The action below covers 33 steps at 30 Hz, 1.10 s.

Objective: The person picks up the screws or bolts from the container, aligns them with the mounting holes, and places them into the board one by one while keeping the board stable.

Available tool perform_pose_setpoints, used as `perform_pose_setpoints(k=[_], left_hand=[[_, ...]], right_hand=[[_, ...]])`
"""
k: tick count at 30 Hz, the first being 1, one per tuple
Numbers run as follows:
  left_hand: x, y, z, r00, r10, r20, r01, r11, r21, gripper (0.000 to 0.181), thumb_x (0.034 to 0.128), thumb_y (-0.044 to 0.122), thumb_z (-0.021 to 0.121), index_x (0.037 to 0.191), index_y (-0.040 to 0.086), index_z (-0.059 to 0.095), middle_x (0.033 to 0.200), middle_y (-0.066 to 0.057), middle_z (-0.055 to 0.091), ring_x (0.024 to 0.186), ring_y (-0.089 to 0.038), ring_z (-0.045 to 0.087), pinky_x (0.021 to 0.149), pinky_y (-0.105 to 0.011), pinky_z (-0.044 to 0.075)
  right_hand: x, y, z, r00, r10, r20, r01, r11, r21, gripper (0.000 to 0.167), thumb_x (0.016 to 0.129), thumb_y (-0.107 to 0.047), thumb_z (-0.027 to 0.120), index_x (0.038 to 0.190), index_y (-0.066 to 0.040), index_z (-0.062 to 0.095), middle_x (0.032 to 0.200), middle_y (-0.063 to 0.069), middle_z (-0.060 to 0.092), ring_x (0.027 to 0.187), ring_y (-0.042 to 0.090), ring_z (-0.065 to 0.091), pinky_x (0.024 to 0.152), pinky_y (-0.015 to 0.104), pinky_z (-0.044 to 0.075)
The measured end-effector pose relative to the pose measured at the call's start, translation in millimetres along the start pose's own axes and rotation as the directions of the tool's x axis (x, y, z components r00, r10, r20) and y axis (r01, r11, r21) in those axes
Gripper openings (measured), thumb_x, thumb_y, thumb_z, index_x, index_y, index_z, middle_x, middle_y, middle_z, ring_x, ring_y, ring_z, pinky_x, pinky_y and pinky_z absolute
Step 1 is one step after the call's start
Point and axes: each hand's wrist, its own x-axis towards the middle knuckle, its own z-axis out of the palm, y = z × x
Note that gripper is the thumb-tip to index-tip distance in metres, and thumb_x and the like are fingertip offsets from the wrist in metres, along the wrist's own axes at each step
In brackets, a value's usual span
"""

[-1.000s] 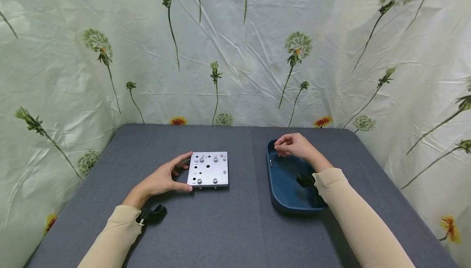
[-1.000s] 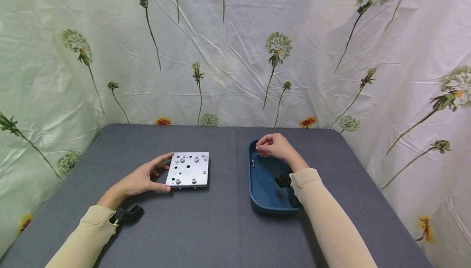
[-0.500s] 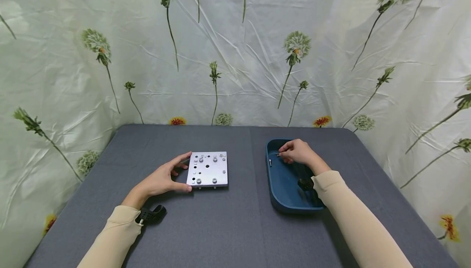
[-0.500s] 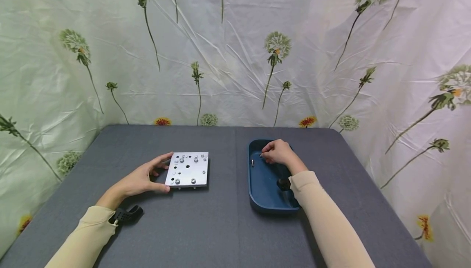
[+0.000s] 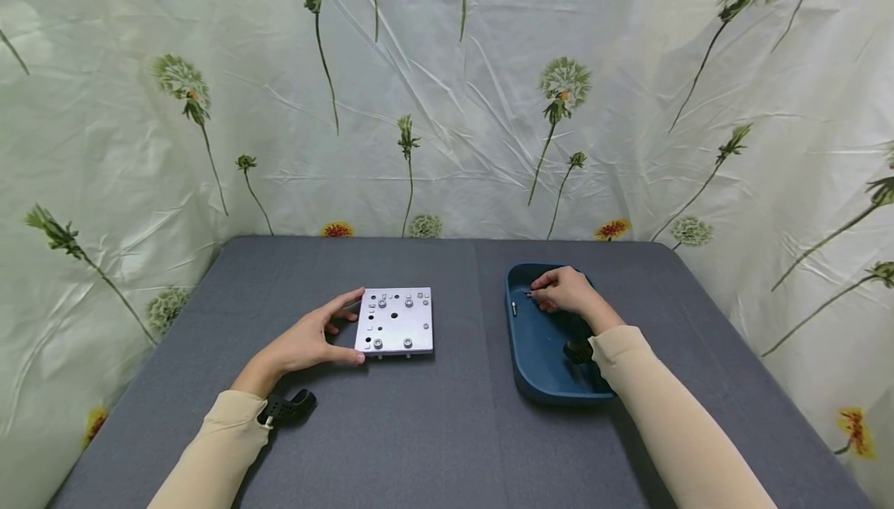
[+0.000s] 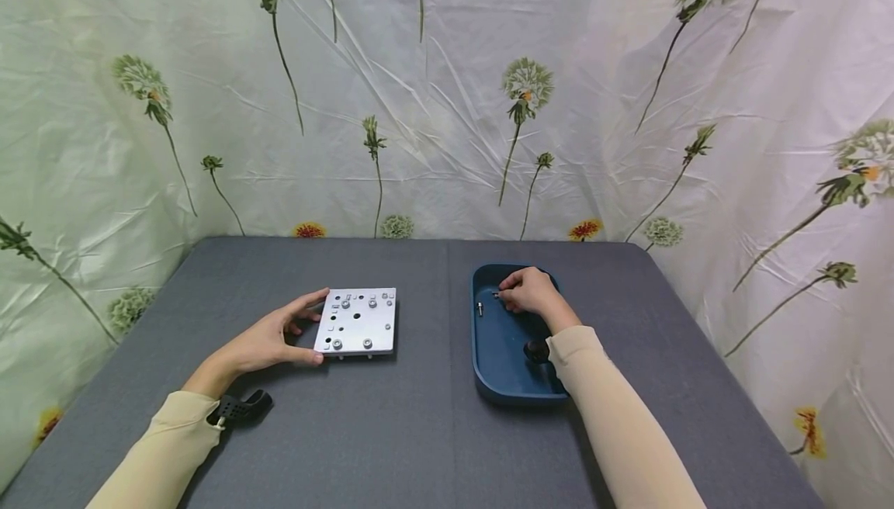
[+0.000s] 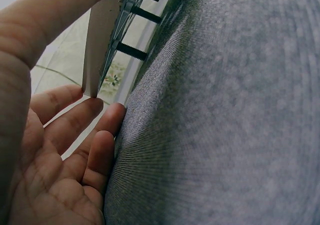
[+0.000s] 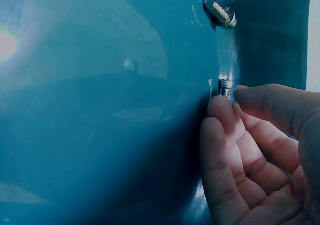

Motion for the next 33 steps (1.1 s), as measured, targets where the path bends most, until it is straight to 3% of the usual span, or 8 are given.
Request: perform_pose_setpoints(k=[33], left_hand=[[0.4,1.4,-0.1,1.000,0.002,0.001,-0.002,1.000,-0.010,0.115,0.0783,0.040,0.097,0.170,0.015,0.032,0.158,-0.018,0.055,0.137,-0.035,0.059,0.106,-0.051,0.048]], right_hand=[[6.0,1.5,1.1,0.996,0.066,-0.059,-0.071,0.992,-0.101,0.018,0.103,-0.016,0.071,0.100,-0.002,0.081,0.082,0.008,0.078,0.069,0.011,0.069,0.069,0.029,0.060]])
